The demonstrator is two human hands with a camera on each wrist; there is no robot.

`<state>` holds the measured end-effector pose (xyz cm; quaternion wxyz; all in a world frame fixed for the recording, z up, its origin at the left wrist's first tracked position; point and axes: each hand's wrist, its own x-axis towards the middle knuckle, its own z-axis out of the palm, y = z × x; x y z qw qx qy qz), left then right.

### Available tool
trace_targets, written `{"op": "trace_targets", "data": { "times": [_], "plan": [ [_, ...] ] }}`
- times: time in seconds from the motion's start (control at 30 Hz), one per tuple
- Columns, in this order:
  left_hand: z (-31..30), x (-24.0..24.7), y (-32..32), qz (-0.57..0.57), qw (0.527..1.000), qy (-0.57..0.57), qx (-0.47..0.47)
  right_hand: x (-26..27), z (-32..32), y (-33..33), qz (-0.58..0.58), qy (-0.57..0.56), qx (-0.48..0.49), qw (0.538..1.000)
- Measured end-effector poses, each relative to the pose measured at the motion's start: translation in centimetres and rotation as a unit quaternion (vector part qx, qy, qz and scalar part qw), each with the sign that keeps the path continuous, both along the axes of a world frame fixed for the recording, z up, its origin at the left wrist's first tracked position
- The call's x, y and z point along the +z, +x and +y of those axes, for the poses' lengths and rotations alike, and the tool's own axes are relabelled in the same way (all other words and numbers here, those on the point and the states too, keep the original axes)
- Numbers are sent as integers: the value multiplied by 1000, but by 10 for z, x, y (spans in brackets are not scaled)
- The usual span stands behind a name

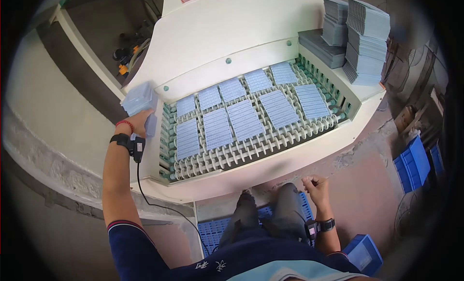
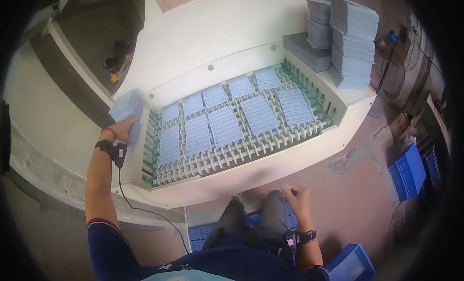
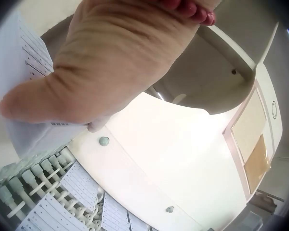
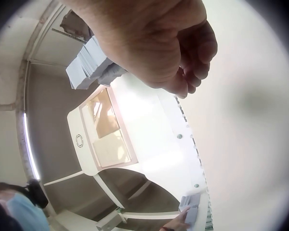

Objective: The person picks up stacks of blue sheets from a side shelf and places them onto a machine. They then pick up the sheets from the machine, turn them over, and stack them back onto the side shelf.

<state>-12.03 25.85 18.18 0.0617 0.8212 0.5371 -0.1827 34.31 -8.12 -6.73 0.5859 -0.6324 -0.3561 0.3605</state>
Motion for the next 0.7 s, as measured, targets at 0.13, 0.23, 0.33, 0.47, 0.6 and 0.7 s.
{"op": "trace_targets", "data": {
  "times": [0.13, 0.23, 0.33, 0.47, 0.6, 0.7],
  "plan": [
    [-20, -2, -4, 4, 998, 9, -59, 2, 3, -3, 18, 13, 9, 1000],
    [-42, -8, -14, -38, 993, 48, -100, 0, 10, -8, 17, 16, 37, 999],
    [-56, -20, -33, -79, 984, 105, -121, -9, 19, -14, 21, 7, 58, 998],
    [-90, -12, -39, -206, 959, 195, -17, -7, 24, -19, 10, -2, 67, 998],
    [-105, -23, -64, -638, 674, 123, 352, -10, 22, -16, 9, 2, 61, 998],
    [-112, -35, -56, -783, 430, 42, 448, -9, 22, -14, 14, -3, 68, 998]
  ]
}}
